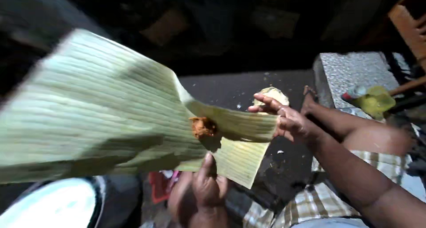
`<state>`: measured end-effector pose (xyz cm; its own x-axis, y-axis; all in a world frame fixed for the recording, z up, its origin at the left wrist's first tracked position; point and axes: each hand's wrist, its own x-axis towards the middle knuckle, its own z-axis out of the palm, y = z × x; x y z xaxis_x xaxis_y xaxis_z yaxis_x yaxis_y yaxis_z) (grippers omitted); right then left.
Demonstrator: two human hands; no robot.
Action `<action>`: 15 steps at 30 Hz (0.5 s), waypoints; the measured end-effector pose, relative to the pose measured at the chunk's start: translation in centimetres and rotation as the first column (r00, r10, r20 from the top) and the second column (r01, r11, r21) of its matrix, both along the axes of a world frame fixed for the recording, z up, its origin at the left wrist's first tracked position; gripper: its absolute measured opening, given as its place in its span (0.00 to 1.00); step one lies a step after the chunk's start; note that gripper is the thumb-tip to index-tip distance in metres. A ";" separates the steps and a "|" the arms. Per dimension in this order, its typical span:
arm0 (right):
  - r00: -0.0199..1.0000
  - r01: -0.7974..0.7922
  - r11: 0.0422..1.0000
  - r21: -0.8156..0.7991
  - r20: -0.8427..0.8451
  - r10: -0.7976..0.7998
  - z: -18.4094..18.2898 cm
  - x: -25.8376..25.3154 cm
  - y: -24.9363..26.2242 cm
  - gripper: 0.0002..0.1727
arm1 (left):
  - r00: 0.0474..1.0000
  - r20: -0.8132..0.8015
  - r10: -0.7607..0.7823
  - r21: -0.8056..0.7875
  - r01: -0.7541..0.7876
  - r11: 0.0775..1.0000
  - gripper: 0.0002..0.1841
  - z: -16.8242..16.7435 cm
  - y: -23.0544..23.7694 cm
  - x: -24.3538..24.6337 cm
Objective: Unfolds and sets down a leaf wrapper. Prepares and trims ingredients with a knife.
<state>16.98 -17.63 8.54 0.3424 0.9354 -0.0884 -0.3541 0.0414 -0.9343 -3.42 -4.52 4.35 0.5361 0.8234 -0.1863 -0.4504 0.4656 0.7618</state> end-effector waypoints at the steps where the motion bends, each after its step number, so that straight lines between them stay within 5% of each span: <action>1: 1.000 0.014 1.000 -0.010 -0.025 -0.014 -0.1 0.6 -1.0 0.49 | 0.999 -0.026 -0.045 -0.048 0.044 0.998 0.15 -0.9 -1.0 1.5; 7: 0.974 0.147 0.967 -0.209 0.199 -0.105 -3.7 4.1 -4.1 0.34 | 0.956 -0.226 -0.186 -0.182 0.147 0.972 0.11 -8.9 -3.7 8.8; 10: 0.914 0.239 0.944 -0.228 0.381 -0.140 -9.4 6.1 -3.4 0.26 | 0.931 -0.275 -0.241 -0.237 0.178 0.955 0.12 -13.1 -3.8 11.6; 15: 0.876 0.339 0.854 -0.395 0.464 -0.133 -20.0 6.9 -3.8 0.26 | 0.884 -0.307 -0.352 -0.371 0.229 0.900 0.13 -20.9 -4.2 13.2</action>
